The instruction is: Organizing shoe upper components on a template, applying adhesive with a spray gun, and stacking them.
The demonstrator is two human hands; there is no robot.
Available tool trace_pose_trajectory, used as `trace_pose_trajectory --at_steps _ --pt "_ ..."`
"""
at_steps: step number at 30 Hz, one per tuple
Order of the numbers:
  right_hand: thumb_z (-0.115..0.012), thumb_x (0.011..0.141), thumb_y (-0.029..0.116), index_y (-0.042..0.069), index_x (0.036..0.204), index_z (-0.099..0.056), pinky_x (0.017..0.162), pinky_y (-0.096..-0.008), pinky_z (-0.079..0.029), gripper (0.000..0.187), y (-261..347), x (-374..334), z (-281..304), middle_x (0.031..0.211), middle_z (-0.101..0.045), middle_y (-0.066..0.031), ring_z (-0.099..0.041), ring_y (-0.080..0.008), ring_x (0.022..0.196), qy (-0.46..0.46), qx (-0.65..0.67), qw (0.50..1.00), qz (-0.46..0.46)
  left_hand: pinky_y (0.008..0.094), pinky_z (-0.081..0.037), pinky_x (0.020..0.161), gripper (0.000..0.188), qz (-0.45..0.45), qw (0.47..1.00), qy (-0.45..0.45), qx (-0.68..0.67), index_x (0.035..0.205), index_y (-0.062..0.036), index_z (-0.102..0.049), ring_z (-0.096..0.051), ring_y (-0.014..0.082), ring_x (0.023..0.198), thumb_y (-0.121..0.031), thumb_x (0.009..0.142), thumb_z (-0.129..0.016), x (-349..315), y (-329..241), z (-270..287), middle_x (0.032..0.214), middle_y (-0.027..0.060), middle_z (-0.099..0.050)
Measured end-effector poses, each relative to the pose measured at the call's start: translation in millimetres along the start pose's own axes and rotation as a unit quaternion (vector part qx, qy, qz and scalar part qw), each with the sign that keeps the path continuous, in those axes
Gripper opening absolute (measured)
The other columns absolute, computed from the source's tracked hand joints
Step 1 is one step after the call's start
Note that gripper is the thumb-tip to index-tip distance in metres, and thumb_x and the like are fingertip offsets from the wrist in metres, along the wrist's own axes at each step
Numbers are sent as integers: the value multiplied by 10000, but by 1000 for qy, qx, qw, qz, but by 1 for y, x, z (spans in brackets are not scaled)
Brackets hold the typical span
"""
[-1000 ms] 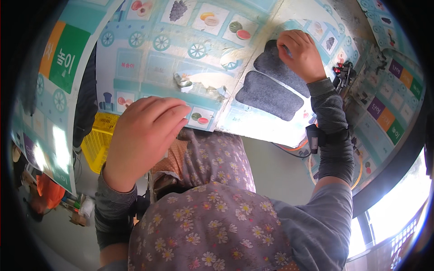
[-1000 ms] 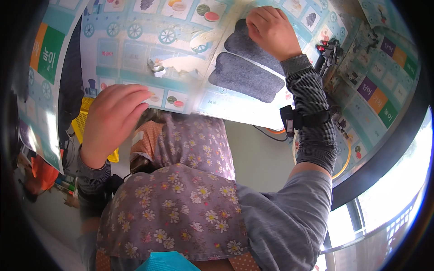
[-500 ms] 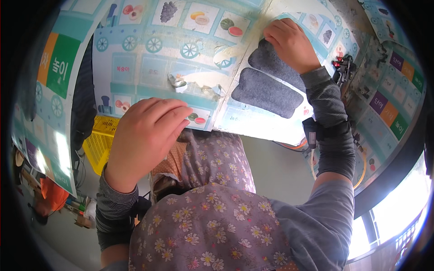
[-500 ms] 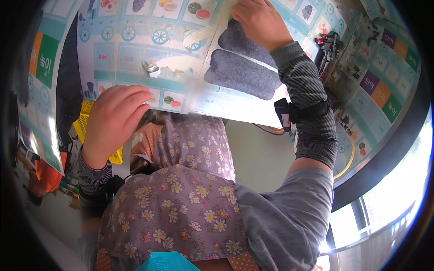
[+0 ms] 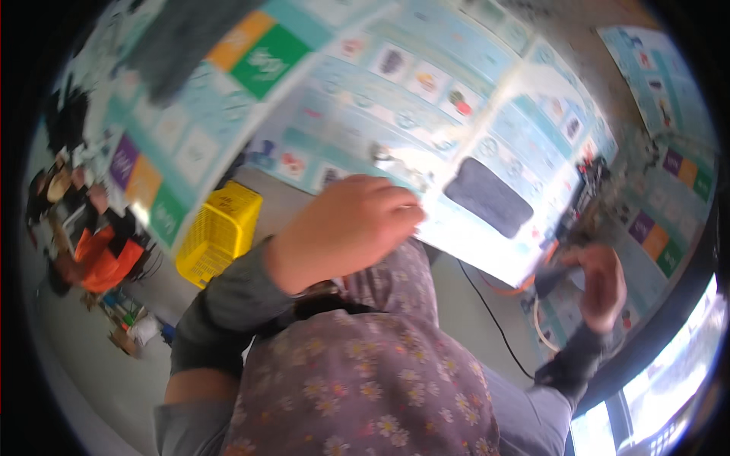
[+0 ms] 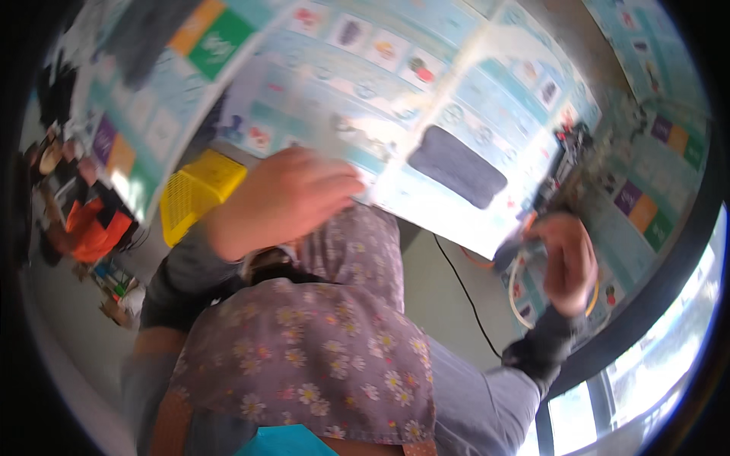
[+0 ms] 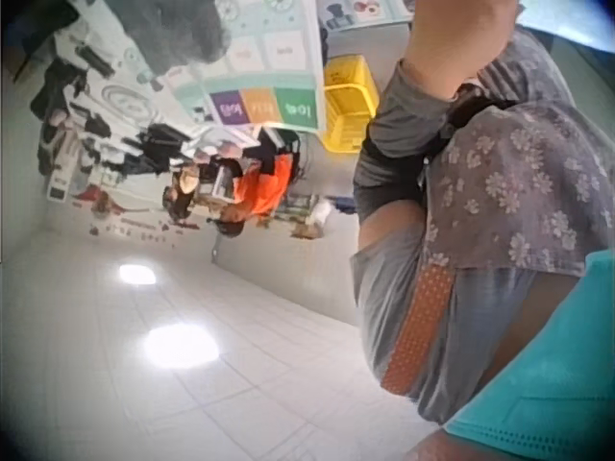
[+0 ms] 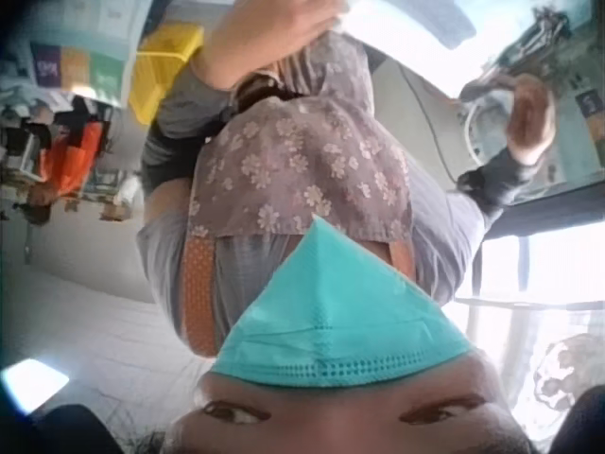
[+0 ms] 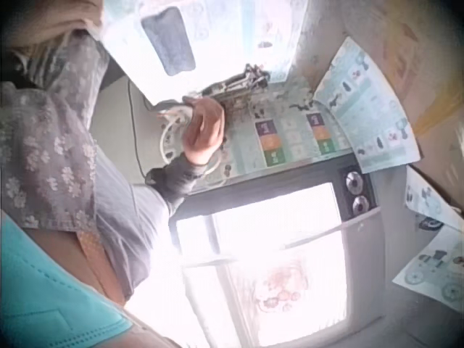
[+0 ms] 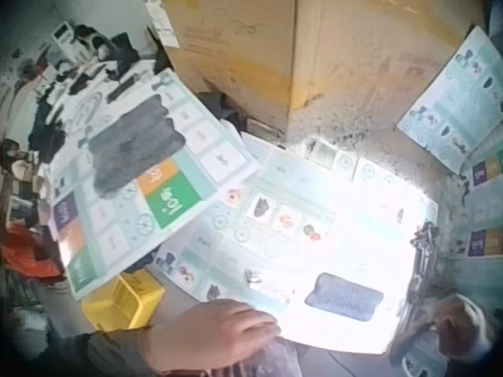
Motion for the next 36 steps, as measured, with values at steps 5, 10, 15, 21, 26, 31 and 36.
trace_pose_trajectory --at_steps 5,10,15,21,26,31,36 --pt "-514 731 -154 -13 855 -548 650 -356 -536 190 134 35 17 834 -618 -170 -659 -292 728 1 1 999 40 393 -403 1000 478 -116 962 -72 -235 1299 -48 -491 -502 295 1182 -260 888 -613 6 -43 33 1301 130 -514" --pt "-640 730 -58 12 844 -611 614 -258 -516 137 270 97 -2 854 -671 -116 -661 -169 706 20 168 978 126 366 -365 1055 575 -125 821 -43 -555 1387 -10 -390 -436 243 1281 -445 1013 -349 -37 -52 85 1341 143 -498" --pt "-567 880 27 16 956 -532 564 -175 -464 85 309 162 -22 909 -597 -50 -538 -53 692 -75 360 929 37 432 -356 1073 785 35 409 -23 -911 1467 -41 -226 -426 276 1300 -632 951 -223 -102 5 70 1431 165 -401" --pt "-572 914 102 25 977 -557 584 -241 -533 101 250 228 -71 828 -575 -26 -591 -111 695 -128 427 895 -32 580 -360 1022 885 -2 496 -155 -854 1486 -104 -192 -481 369 1231 -737 876 -292 -187 57 112 1447 144 -380" --pt "-599 903 130 17 940 -570 575 -240 -512 122 127 266 -164 798 -572 -36 -579 -114 670 -205 410 882 -105 369 -475 909 614 233 638 -212 -702 1430 -38 -266 -596 236 1075 -387 974 -484 -208 138 99 1234 128 -532" --pt "-685 796 139 35 798 -612 671 -330 -438 127 80 266 -192 732 -605 -49 -566 -186 694 -333 86 936 -71 345 -493 800 490 310 827 -270 -383 1338 -24 -375 -620 229 922 -253 946 -558 -211 154 129 1104 140 -580" --pt "-698 768 131 54 800 -628 721 -343 -412 108 74 260 -196 743 -621 -42 -545 -220 712 -358 95 925 -85 376 -483 750 247 162 941 -256 149 1082 -20 -596 -570 292 874 -130 860 -598 -193 116 159 1000 104 -595"
Point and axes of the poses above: each hand's wrist, its own x-axis towards the middle knuckle, its own z-axis out of the back of the hand, y = z × x, the point moved 9 cm from there along x, towards the middle knuckle
